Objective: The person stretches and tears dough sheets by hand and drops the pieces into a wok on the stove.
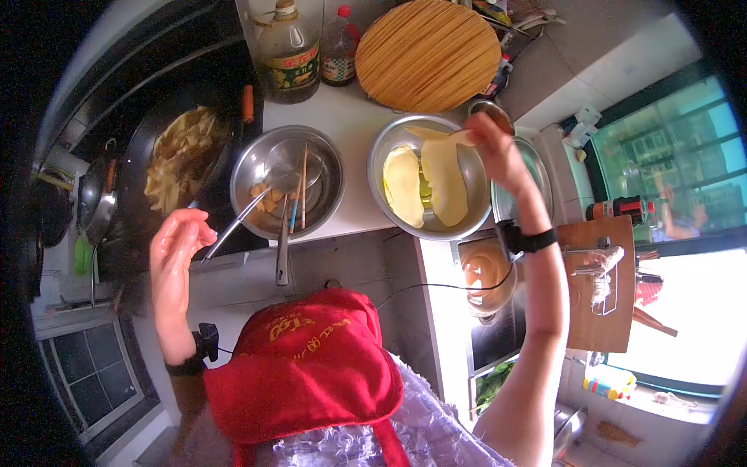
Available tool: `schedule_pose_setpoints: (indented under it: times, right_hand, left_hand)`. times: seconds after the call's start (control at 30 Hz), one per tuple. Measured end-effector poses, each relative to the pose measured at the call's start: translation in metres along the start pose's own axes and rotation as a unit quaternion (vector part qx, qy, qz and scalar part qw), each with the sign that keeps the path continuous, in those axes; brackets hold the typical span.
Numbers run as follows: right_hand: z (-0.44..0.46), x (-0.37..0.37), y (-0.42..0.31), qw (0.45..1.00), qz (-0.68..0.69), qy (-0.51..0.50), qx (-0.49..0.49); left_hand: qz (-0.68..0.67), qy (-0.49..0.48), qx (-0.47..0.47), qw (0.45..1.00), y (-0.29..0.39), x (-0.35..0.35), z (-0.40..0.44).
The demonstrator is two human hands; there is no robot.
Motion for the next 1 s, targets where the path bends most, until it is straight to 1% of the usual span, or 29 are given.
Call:
schedule_pose_setpoints:
  times: [0.03, 0.1, 0.17, 0.23, 0.27, 0.37, 0.4, 0.5, 0.57, 0.63, 0.7, 0.73, 0.77, 0.83, 0.9, 1.0]
  right_hand:
    - [-0.008, -0.023, 0.007, 1.0, -0.011, -0.013, -0.008]
    - [-0.029, -0.089, 0.057, 0.992, -0.033, -0.11, -0.046]
    - [-0.053, -0.152, 0.075, 0.967, -0.03, -0.221, -0.125]
    - [-0.071, -0.19, 0.095, 0.937, -0.069, -0.305, -0.155]
    - [-0.073, -0.197, 0.103, 0.942, -0.063, -0.298, -0.141]
    - [-0.059, -0.188, 0.096, 0.95, -0.057, -0.279, -0.128]
    - [-0.056, -0.186, 0.101, 0.954, -0.022, -0.274, -0.119]
    - [-0.03, -0.16, 0.101, 0.962, -0.011, -0.261, -0.079]
    - [-0.002, -0.115, 0.068, 0.982, 0.028, -0.184, -0.031]
    - [0.029, -0.069, 0.054, 0.991, 0.034, -0.117, -0.055]
    - [0.05, -0.049, 0.064, 0.977, 0.184, -0.086, -0.064]
    - [0.055, -0.038, 0.044, 0.966, 0.225, -0.076, -0.104]
    - [0.063, -0.03, 0.028, 0.963, 0.246, -0.061, -0.09]
    - [0.062, -0.014, -0.038, 0.953, 0.281, 0.0, -0.113]
    - [0.065, -0.006, -0.08, 0.955, 0.279, -0.006, -0.105]
    - [0.061, -0.009, -0.153, 0.946, 0.311, -0.012, -0.091]
  left_hand:
    - [-0.001, 0.007, 0.002, 1.0, -0.002, 0.001, -0.001]
    - [-0.003, 0.024, 0.006, 1.0, -0.005, 0.004, -0.003]
    - [0.0, 0.02, 0.008, 1.0, -0.006, 0.005, -0.005]
    - [0.004, 0.019, 0.009, 1.0, -0.005, 0.006, -0.006]
    - [0.007, 0.019, 0.009, 1.0, -0.004, 0.006, -0.006]
    - [0.01, 0.014, 0.012, 1.0, -0.004, 0.009, -0.006]
    - [0.01, 0.01, 0.013, 1.0, -0.004, 0.008, -0.005]
    - [0.006, 0.005, 0.001, 1.0, -0.001, 0.004, -0.004]
    - [0.0, -0.012, 0.003, 1.0, 0.002, -0.002, -0.002]
    - [-0.022, -0.039, -0.003, 0.999, 0.002, -0.011, 0.001]
    - [-0.023, -0.078, 0.005, 0.997, 0.001, -0.022, 0.004]
    - [-0.042, -0.09, 0.007, 0.995, -0.004, -0.027, 0.008]
    - [-0.056, -0.108, 0.027, 0.992, -0.008, -0.033, 0.01]
    - [-0.088, -0.147, 0.04, 0.984, -0.019, -0.046, 0.018]
    - [-0.138, -0.182, 0.062, 0.972, -0.031, -0.059, 0.023]
    - [-0.274, -0.237, 0.118, 0.925, -0.052, -0.079, 0.026]
Point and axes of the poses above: each hand's wrist, its own z-axis towards the middle knuckle, its own x-axis out of the back of the hand, y = z × x, the point moved 8 cm from there along z, towards the middle knuckle, and after that the axes turned 7 degrees about z, right-handed, at the moved point
